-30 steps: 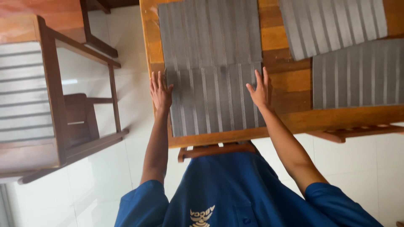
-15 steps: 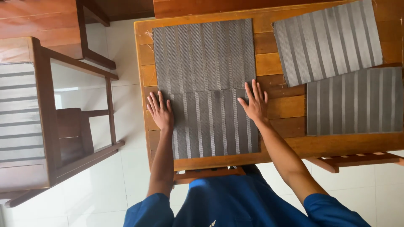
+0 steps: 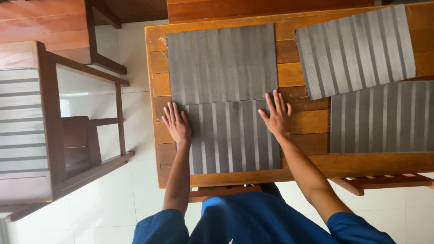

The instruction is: Arranging and aligning placemats on a wooden dining table in a restaurant.

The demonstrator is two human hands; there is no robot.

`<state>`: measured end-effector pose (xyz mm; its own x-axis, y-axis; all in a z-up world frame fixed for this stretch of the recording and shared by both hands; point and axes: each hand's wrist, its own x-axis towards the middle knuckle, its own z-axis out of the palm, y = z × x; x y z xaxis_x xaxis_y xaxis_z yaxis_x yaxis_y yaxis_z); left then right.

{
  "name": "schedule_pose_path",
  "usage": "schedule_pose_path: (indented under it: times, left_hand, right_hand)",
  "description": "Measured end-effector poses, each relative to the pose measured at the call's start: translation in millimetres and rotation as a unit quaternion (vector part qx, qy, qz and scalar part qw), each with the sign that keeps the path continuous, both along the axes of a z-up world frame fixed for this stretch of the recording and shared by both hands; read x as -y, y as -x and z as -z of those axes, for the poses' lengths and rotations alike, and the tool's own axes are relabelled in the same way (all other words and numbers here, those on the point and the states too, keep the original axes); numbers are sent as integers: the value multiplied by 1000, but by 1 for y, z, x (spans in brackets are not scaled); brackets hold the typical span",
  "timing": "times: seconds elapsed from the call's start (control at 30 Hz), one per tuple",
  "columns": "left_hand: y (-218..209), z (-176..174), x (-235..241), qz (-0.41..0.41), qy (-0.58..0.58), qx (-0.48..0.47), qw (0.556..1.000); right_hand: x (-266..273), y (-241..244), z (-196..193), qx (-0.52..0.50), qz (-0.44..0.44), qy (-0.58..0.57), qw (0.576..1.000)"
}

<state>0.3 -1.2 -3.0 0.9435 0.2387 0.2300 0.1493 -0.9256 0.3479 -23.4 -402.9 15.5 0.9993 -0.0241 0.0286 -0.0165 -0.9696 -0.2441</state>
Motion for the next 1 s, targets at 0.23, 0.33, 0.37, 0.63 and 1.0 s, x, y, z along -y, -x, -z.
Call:
schedule_pose_path:
  times: [0.23, 0.33, 0.37, 0.63, 1.0]
  left_hand:
    - [-2, -1, 4, -9, 28, 8, 1000]
    - [2, -1, 3, 7, 37, 4, 999]
    - [1, -1, 4, 7, 42, 4, 999]
    - [-3, 2, -1, -5, 30, -1, 1000]
    - [8, -39, -15, 5, 86, -24, 996]
  right_hand:
    - [0, 1, -3, 16, -6, -17, 1000]
    - [-1, 7, 0, 13, 14, -1, 1000]
    - [1, 6, -1, 15, 12, -7, 1000]
    - [2, 1, -5, -8, 1, -9, 1000]
    - [-7, 39, -25, 9, 80, -37, 996]
